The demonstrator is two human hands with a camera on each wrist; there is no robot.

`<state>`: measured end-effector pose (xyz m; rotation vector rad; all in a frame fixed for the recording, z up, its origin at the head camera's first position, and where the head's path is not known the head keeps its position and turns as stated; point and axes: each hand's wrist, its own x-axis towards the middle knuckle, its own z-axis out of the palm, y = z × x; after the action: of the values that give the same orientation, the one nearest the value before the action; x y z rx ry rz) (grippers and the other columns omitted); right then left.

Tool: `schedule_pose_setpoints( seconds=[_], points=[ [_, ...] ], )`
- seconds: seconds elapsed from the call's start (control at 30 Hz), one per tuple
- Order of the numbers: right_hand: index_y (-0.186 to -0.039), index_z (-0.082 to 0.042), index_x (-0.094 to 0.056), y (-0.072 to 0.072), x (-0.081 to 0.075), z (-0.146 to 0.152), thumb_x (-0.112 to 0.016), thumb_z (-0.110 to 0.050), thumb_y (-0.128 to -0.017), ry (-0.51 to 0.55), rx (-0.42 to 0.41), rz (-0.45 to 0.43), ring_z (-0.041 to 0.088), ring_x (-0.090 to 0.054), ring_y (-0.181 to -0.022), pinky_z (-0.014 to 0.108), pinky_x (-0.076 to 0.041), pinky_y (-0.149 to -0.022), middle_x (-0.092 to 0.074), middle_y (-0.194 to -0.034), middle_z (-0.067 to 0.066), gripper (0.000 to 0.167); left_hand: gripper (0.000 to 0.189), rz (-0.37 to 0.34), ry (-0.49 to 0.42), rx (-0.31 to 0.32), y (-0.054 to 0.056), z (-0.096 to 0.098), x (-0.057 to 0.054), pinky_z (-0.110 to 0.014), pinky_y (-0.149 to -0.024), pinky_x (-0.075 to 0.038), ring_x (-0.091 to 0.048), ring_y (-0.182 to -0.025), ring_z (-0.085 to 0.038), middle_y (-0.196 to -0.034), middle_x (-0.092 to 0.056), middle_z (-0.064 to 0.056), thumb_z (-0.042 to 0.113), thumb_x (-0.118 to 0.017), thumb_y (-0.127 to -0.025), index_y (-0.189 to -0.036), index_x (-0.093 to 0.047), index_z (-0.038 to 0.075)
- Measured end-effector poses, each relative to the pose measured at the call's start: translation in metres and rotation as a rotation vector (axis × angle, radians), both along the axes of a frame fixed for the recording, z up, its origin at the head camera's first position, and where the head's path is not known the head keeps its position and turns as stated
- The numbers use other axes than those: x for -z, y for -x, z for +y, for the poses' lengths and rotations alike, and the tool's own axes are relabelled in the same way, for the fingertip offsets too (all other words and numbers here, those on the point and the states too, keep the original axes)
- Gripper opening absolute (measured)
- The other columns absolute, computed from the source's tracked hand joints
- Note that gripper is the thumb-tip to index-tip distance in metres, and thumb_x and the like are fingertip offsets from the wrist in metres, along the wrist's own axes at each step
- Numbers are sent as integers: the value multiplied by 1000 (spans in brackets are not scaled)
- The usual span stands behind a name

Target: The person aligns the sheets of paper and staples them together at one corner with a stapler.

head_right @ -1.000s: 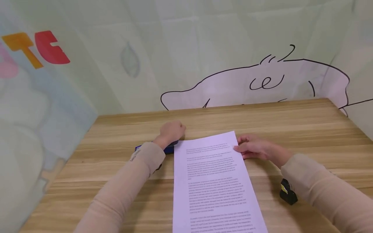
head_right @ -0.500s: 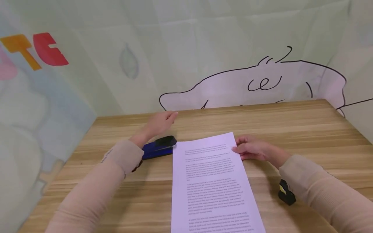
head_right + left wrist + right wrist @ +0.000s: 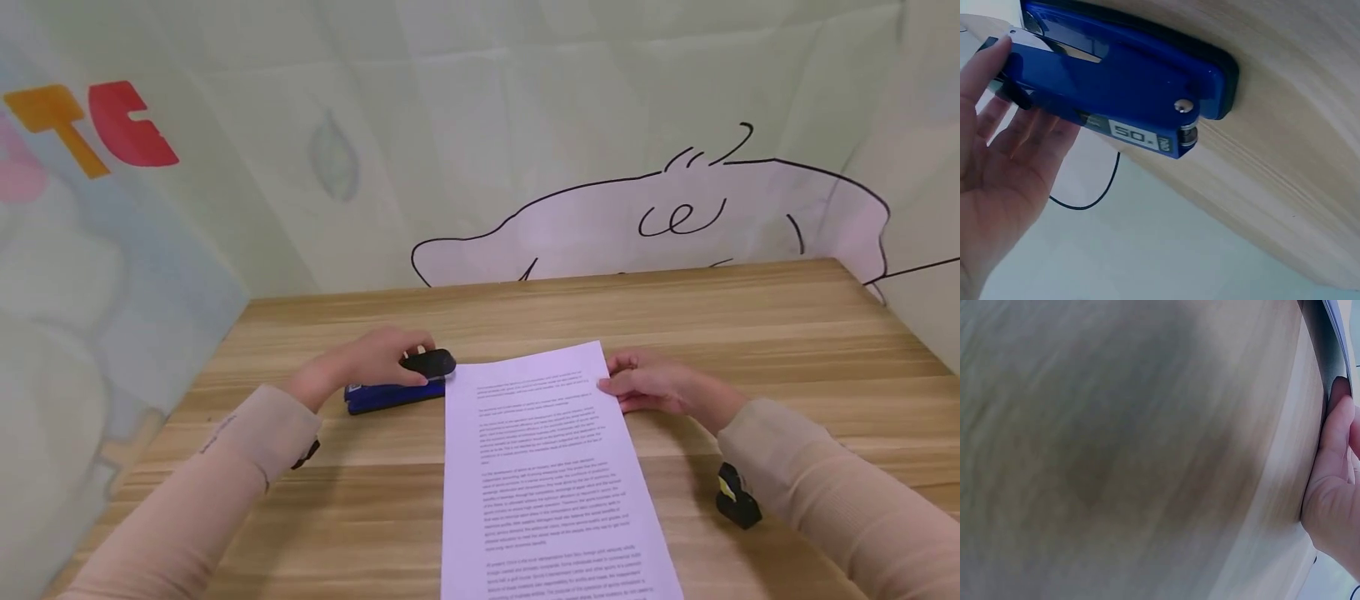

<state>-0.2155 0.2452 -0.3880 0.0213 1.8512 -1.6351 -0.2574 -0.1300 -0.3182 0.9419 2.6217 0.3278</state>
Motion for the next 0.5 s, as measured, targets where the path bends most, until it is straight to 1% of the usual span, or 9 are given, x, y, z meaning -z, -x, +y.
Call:
schedule_pose_setpoints(
  seconds=[0.13, 0.23, 0.37, 0.5],
  points=[
    [-109, 1, -48, -1, 1, -1, -60, -12, -91, 0, 1, 3, 16, -62, -76, 26, -53, -65, -66, -91, 8, 25, 38, 32, 6, -11, -3, 1, 1, -38, -82, -46, -56, -91, -22, -107, -62, -12, 17, -69, -84, -118, -55, 4],
    [-108, 1, -48, -2, 1, 0, -59, -12, -92, -5, 6, 9, 16, -62, -75, 26, -52, -65, -66, -91, 7, 24, 39, 55, 3, -46, -6, 3, 0, -38, -81, -46, -56, -87, -22, -106, -62, -13, 17, -68, -86, -119, -54, 1],
    [-110, 2, -48, -2, 1, 0, -60, -12, -91, 4, 4, 11, 17, -62, -77, 27, -53, -67, -66, -92, 8, 26, 39, 79, -2, -115, -8, 4, 1, -37, -78, -47, -55, -84, -22, -105, -62, -15, 17, -67, -87, -118, -54, -3],
    [-111, 2, -48, -2, 0, 0, -60, -12, -91, 12, 3, 9, 17, -62, -77, 27, -53, -68, -67, -93, 8, 26, 32, 94, -20, -192, -10, 2, 2, -33, -70, -47, -54, -78, -21, -96, -62, -12, 15, -67, -87, -110, -56, -4]
  ],
)
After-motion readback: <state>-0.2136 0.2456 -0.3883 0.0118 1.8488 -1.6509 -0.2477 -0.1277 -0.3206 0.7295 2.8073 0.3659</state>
